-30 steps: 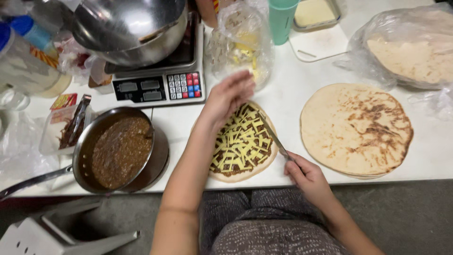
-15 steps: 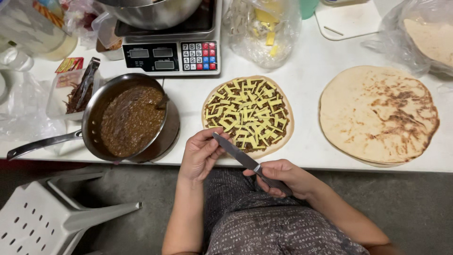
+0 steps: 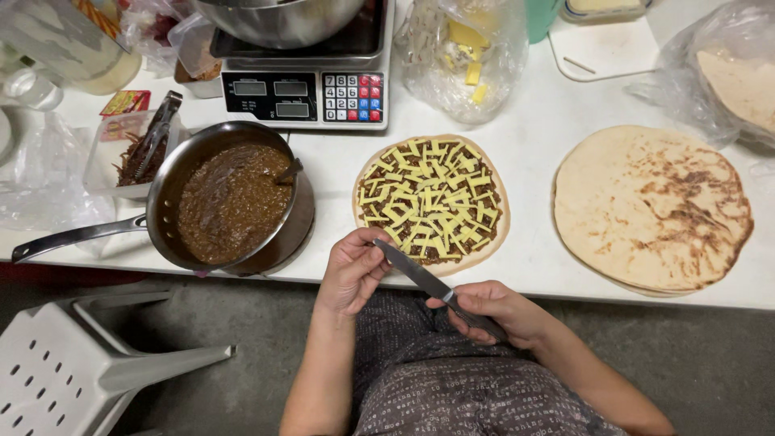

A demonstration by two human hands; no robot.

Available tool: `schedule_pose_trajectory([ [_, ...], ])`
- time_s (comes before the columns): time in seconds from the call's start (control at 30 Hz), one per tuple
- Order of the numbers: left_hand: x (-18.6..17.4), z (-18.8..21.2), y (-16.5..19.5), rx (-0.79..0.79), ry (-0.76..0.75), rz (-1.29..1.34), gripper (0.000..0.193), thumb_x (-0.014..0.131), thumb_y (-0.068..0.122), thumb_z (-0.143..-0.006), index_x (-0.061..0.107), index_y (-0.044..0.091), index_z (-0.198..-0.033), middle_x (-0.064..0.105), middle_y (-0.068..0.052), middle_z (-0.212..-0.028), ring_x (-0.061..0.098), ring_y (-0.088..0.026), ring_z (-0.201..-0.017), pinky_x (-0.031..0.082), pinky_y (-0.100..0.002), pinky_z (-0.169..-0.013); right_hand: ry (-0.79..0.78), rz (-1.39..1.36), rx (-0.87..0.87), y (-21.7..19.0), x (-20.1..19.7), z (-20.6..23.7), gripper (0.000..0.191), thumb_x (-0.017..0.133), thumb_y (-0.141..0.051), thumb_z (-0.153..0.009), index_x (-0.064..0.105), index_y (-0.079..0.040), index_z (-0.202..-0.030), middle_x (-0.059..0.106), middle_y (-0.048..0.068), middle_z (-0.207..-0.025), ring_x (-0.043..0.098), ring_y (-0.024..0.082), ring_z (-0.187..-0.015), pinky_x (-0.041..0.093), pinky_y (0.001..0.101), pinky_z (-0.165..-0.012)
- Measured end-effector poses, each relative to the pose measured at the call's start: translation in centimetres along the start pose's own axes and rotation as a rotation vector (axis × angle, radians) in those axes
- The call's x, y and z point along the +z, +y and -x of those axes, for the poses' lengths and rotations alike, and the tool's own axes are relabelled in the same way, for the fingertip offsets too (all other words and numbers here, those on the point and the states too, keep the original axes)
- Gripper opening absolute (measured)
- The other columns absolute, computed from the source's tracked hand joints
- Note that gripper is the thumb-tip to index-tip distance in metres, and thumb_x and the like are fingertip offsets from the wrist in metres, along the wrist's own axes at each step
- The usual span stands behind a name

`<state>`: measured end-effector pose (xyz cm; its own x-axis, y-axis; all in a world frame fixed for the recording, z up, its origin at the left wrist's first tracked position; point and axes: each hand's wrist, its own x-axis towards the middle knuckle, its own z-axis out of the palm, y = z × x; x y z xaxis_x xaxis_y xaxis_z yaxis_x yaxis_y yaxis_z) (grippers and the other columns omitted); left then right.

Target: The person cuts small pieces of cheese with a knife and places them over a flatbread base already covered with a brown sauce. The person then wraps a stack of flatbreads in plastic wrap.

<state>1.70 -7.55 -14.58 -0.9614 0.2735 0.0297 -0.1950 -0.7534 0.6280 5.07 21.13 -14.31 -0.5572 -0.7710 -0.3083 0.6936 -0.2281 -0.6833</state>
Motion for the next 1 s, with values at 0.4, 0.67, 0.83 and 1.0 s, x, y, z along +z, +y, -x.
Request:
schedule_pose_trajectory([
  [0.4,0.9,-1.6,-0.6,-0.039,0.030,-0.021,0.017,0.065,0.001,-0.100,0.065,-0.005,-0.116,0.073,-0.016,-0.104,0.074,-0.023,-0.091,0.064,-0.035,-0.086,0.072,0.041,-0.052,-0.7,-1.5,1.2,0.051,0.058,-0.031,-0.101,0.064,0.009,-0.132,0.064,0.005,-0.076,0.050,0.008,-0.049,0.038,0.0218,-0.043],
  [0.67,2.3,-3.2,-0.2,0.055,0.234,0.030,0.021,0.062,0.001,-0.099,0.064,-0.006,-0.118,0.071,-0.020,-0.113,0.072,-0.025,-0.101,0.064,-0.038,-0.093,0.427,0.508,-0.195,-1.4,-0.1,1.3,0.043,0.051,-0.027,-0.103,0.063,-0.004,-0.137,0.065,0.004,-0.080,0.052,0.008,-0.058,0.043,0.0222,-0.049],
  [0.83,4.1,-3.9,-1.3,0.072,0.337,-0.056,0.024,0.064,-0.004,-0.095,0.064,-0.005,-0.120,0.071,-0.021,-0.117,0.072,-0.025,-0.105,0.062,-0.037,-0.094,0.598,1.198,-0.581,-1.8,3.0,0.1,0.040,0.057,-0.020,-0.102,0.060,-0.004,-0.138,0.073,0.012,-0.108,0.072,0.020,-0.087,0.057,0.0319,-0.080],
  [1.0,4.7,-4.0,-1.8,0.117,0.334,-0.109,0.025,0.064,-0.004,-0.095,0.063,-0.005,-0.120,0.072,-0.022,-0.117,0.073,-0.026,-0.103,0.064,-0.038,-0.093,0.682,1.271,-0.490,-2.8,4.8,-0.2,0.040,0.057,-0.019,-0.099,0.061,-0.007,-0.137,0.073,0.015,-0.109,0.073,0.028,-0.095,0.056,0.0356,-0.085],
])
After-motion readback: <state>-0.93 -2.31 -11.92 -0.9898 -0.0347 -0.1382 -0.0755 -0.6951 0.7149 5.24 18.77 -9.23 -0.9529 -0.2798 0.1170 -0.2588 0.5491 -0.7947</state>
